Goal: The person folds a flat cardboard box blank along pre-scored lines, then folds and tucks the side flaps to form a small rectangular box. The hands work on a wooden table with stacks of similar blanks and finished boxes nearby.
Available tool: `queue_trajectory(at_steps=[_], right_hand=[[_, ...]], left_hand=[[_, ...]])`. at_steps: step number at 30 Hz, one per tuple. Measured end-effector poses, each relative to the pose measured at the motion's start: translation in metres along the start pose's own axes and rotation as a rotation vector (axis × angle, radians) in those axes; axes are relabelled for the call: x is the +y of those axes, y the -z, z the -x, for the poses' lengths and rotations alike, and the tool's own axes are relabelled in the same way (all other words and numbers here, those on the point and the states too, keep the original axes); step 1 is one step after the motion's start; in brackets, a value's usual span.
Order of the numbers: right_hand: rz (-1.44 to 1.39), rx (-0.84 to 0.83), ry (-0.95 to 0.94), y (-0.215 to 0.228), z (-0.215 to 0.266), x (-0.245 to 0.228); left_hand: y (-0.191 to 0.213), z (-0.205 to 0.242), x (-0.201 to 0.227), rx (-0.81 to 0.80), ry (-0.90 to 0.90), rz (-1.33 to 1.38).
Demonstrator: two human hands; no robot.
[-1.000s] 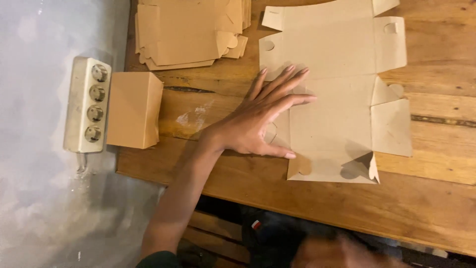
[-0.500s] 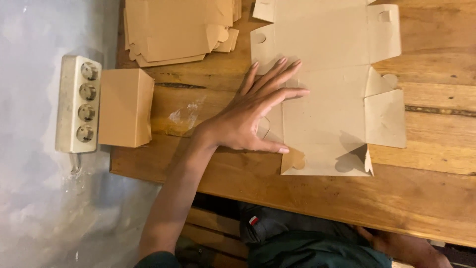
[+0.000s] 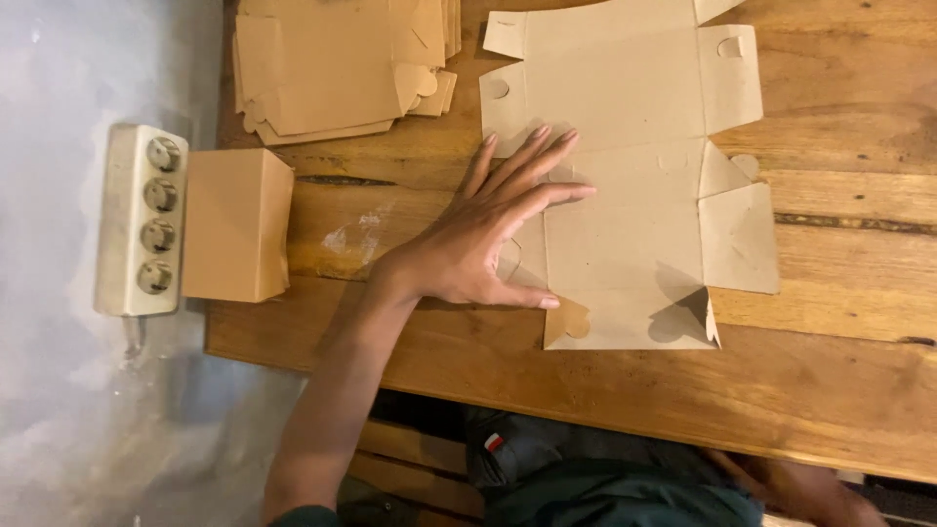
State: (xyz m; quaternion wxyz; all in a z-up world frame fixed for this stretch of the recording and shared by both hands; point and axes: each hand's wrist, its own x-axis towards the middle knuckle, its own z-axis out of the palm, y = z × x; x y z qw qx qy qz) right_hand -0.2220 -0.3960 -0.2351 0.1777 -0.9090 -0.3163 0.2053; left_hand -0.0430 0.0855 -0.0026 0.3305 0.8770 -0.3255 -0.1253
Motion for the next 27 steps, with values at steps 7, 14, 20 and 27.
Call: queue_trajectory(at_steps=[7,14,20,27], right_hand=[[0.128,0.323,0.281,-0.008,-0.014,0.044],[0.061,0.402,0.567,0.196,-0.071,0.009],[0.01,0.466,0.813,0.283,-0.182,-0.159],[-0.151,0.343,0.945,0.26,-0.237,-0.193]], left_hand=[[-0.004,0.002,-0.001,-0.015,0.006,-0.037],[-0.004,-0.001,0.0,-0.043,0.024,-0.073],[-0.002,0.0,0.004,-0.044,0.017,-0.116],[-0.007,0.001,-0.003,-0.065,0.051,-0.244]])
